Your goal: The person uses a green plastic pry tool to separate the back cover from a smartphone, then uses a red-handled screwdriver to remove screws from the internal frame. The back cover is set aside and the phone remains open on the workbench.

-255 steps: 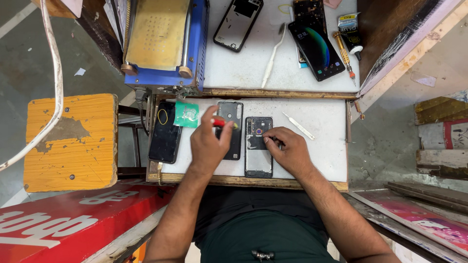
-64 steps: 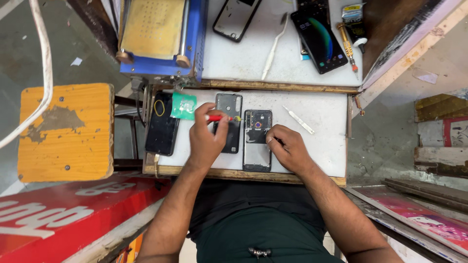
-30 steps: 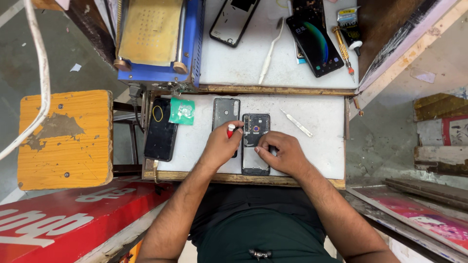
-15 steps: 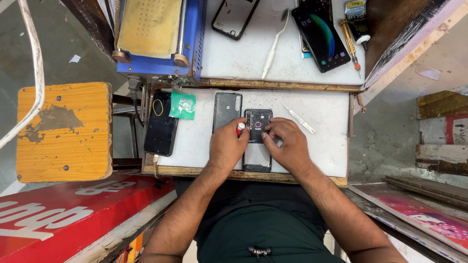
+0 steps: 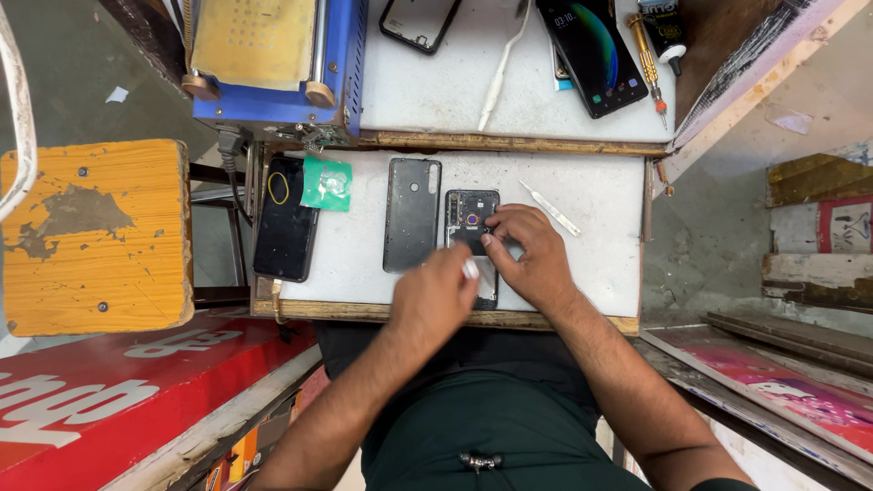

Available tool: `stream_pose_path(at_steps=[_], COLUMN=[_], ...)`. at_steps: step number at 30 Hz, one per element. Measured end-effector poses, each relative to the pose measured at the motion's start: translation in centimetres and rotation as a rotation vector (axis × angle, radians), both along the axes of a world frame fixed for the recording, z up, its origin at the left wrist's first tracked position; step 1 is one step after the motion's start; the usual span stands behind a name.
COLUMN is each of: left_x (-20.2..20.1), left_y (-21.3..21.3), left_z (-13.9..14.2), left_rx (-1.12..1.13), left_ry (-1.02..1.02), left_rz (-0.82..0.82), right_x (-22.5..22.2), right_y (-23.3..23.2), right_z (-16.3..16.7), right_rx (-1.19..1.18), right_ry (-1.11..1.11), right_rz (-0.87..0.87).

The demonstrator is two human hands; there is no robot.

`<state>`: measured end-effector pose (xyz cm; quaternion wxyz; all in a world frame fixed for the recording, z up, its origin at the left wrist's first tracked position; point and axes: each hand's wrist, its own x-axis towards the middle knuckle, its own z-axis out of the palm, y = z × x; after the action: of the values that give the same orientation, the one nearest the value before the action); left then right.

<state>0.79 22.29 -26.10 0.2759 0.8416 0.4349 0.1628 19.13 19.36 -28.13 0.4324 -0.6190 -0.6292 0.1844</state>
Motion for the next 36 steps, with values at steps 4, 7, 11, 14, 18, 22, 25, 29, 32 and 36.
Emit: stream_pose_path(at_steps=[4, 7, 11, 14, 18, 22, 25, 29, 32, 36], left_x=[-0.8, -0.8, -1.0, -1.0, -1.1, -1.0, -1.0, -0.9, -0.8, -0.8], left_y=[-3.5, -3.8, -3.2, -3.0, -3.0, -2.7, -2.5, -2.5, -2.6, -2.7], left_z=[-0.6, -1.2, -1.4, -1.2, -1.1, -1.1, -1.0, -0.7, -0.7, -0.9], left_rx=[0.025, 0.043, 0.084, 0.063, 0.038, 0.012, 0.018, 0.013, 0.002, -0.021], left_ry=[0.06, 0.067, 0.051, 0.062, 0.069, 0.09, 0.087, 0.091, 0.094, 0.141], left_rz=[-0.149, -0.163, -0.201, -0.219, -0.224, -0.247, -0.256, -0.258, -0.255, -0.265], right_x=[0.4, 1.6, 1.2, 0.6, 0.4, 0.6, 0.6, 0.6, 0.6, 0.5], right_y=[1.1, 4.1, 8.2, 10.2, 11.1, 11.0, 10.9, 11.0, 11.1, 11.4], right_z=[1.8, 3.3, 4.7, 5.6, 6.2, 5.9, 5.9, 5.9, 5.8, 5.7], right_rx=[-0.063, -0.203, -0.324, -0.421, -0.462, -0.474, -0.47, -0.472, -0.474, -0.495], right_ry=[-0.16, -0.369, -0.486, -0.566, -0.619, -0.597, -0.567, -0.573, -0.582, -0.593], right_rz=[0.111, 0.295, 0.496, 0.567, 0.62, 0.624, 0.619, 0.626, 0.642, 0.668])
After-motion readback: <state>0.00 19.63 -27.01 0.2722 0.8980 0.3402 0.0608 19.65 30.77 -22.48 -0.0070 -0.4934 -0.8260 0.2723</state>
